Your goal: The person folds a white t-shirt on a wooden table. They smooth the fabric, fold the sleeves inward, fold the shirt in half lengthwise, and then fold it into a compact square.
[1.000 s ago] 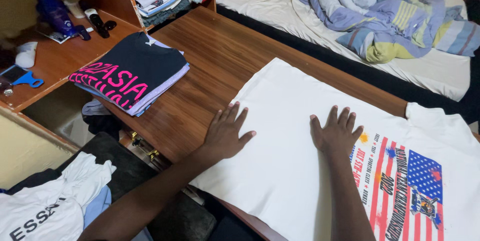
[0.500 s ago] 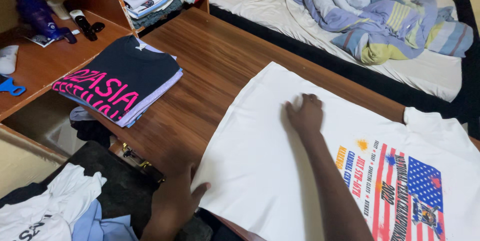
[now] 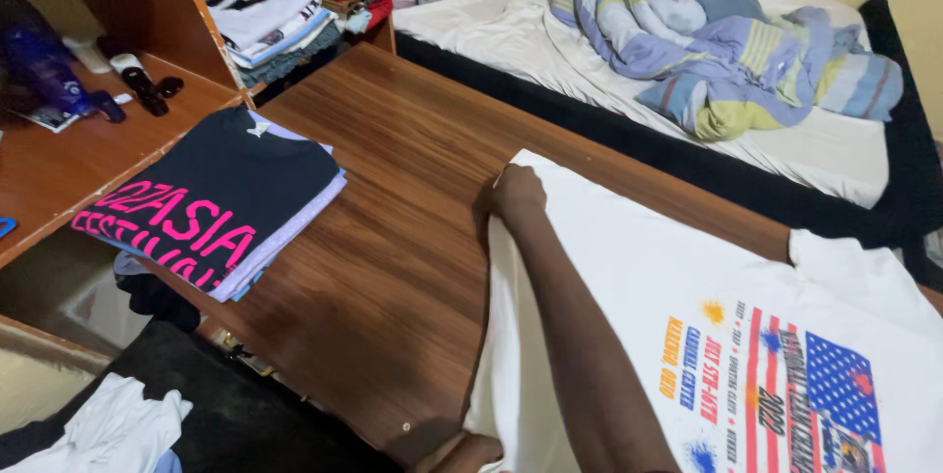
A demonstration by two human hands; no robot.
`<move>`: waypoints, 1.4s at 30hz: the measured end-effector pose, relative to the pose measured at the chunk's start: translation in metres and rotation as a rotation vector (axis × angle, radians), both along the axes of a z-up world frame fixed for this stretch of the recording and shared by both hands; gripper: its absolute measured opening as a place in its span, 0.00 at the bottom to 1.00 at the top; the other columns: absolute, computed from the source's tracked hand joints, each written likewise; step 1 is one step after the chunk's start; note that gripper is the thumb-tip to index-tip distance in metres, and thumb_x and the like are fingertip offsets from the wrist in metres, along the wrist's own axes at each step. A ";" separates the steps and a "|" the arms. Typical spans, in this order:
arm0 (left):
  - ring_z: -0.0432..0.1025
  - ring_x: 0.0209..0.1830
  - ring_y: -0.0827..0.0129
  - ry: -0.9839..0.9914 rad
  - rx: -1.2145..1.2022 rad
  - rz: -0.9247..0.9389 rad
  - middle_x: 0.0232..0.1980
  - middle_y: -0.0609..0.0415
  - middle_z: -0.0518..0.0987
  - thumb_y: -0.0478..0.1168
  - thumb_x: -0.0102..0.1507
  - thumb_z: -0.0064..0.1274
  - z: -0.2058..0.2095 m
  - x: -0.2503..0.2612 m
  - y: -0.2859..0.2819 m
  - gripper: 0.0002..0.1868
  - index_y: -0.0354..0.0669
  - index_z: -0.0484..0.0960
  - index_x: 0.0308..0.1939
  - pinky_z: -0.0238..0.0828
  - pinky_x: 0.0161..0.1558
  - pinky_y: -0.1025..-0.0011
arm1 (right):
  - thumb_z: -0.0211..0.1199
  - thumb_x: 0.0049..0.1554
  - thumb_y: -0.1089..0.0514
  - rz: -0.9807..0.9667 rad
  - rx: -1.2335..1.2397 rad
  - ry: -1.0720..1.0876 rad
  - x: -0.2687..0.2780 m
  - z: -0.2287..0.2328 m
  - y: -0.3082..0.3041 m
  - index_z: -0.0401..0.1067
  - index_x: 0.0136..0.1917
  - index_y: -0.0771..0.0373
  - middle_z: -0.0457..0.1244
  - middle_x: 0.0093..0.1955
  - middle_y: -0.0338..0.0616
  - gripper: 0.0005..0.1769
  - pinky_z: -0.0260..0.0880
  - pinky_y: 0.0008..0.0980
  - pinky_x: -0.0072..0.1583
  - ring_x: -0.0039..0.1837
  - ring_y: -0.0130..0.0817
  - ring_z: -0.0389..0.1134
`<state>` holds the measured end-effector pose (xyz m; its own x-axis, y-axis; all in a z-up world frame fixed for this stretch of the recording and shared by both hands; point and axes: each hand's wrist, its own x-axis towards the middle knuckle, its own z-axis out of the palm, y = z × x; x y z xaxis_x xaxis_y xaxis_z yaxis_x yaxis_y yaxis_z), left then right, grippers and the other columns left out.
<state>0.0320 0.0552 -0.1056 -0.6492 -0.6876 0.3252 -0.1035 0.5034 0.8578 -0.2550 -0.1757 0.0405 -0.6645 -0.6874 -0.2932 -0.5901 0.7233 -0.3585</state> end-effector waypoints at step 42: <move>0.75 0.40 0.55 -0.377 -0.066 -0.374 0.38 0.49 0.76 0.36 0.64 0.51 0.124 -0.059 0.157 0.03 0.42 0.78 0.41 0.73 0.41 0.58 | 0.71 0.54 0.39 -0.490 -0.244 0.564 -0.142 -0.053 0.378 0.73 0.47 0.68 0.66 0.46 0.55 0.28 0.73 0.50 0.46 0.49 0.53 0.72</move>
<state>-0.0274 0.2120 0.0185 -0.9259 -0.3734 0.0570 -0.2016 0.6161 0.7614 -0.3969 0.2024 -0.0129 -0.9123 -0.2791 0.2997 -0.3641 0.8876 -0.2820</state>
